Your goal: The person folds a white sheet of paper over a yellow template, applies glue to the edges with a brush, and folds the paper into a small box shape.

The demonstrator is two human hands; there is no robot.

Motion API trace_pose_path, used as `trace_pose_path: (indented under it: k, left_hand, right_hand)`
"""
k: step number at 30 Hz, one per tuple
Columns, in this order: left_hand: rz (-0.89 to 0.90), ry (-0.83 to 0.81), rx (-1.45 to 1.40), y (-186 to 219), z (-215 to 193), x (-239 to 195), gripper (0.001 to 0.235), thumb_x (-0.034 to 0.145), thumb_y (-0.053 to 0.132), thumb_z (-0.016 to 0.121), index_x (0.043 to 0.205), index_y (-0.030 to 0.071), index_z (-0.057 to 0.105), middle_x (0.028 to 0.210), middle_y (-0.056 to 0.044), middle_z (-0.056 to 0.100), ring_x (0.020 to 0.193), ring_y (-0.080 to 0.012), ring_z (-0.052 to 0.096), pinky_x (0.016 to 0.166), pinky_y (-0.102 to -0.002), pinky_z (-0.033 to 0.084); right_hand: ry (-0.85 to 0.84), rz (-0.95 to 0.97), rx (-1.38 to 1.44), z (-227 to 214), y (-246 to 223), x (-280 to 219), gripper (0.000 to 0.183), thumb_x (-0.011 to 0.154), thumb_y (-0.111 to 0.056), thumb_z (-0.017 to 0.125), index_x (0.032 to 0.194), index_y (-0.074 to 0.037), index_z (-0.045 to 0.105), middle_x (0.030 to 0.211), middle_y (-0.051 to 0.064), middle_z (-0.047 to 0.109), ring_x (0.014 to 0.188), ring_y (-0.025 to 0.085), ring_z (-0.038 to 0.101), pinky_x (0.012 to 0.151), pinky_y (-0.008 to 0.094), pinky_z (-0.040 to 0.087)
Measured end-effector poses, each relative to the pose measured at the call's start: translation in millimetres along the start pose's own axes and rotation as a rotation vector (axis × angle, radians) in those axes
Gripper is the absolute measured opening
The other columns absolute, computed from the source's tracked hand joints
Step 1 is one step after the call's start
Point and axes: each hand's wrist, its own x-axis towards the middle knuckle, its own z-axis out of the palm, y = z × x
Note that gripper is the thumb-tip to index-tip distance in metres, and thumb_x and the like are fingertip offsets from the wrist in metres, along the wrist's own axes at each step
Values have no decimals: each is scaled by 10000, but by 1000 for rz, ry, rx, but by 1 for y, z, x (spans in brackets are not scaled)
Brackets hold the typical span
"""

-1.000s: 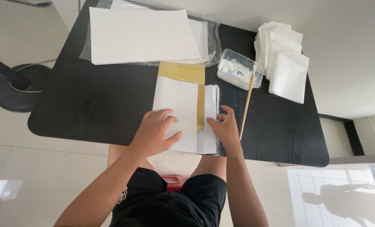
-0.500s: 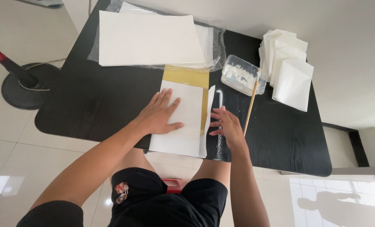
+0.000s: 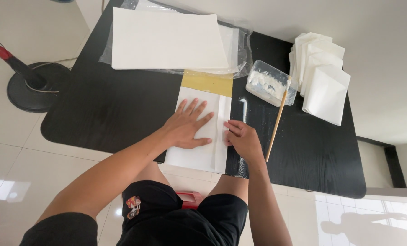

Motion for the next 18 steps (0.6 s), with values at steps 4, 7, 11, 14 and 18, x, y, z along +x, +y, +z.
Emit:
trace_pose_path:
  k: [4, 7, 11, 14, 18]
  left_hand:
    - [3, 17, -46, 6, -2, 9, 949, 918, 785, 257, 1651, 194, 128, 1698, -198, 131, 1574, -380, 75, 1259, -564, -37]
    - [39, 19, -104, 11, -11, 11, 895, 927, 793, 217, 1635, 246, 206, 1706, -172, 126, 1576, -375, 87, 1267, -566, -30]
    - [40, 46, -119, 7, -1, 25, 806, 952, 765, 190, 1598, 300, 320, 1715, -134, 125, 1583, -348, 94, 1272, -561, -16]
    - [34, 57, -104, 5, 0, 29, 757, 970, 742, 200, 1585, 327, 347, 1714, -117, 142, 1582, -328, 113, 1275, -554, 5]
    - [5, 69, -104, 5, 4, 33, 773, 920, 793, 249, 1560, 377, 373, 1712, -84, 162, 1582, -297, 132, 1281, -539, 16]
  right_hand:
    - [-1, -36, -99, 4, 1, 5, 499, 896, -79, 707, 1385, -37, 618, 1288, 123, 710, 817, 165, 769, 690, 286, 657]
    - [-6, -70, -98, 8, 4, 7, 624, 809, -85, 811, 1397, -11, 614, 1287, 127, 721, 850, 166, 714, 723, 292, 634]
    - [5, -117, -253, 11, -7, -6, 627, 823, -139, 782, 1416, -41, 608, 1209, 115, 760, 848, 191, 685, 741, 345, 591]
    - [-9, -115, -306, 15, -11, -21, 630, 863, -165, 765, 1455, -50, 582, 1086, 163, 768, 856, 234, 686, 761, 390, 586]
    - [-46, -100, -403, 18, -15, -47, 708, 866, -224, 794, 1509, -94, 526, 1223, 221, 713, 1016, 324, 723, 809, 429, 625]
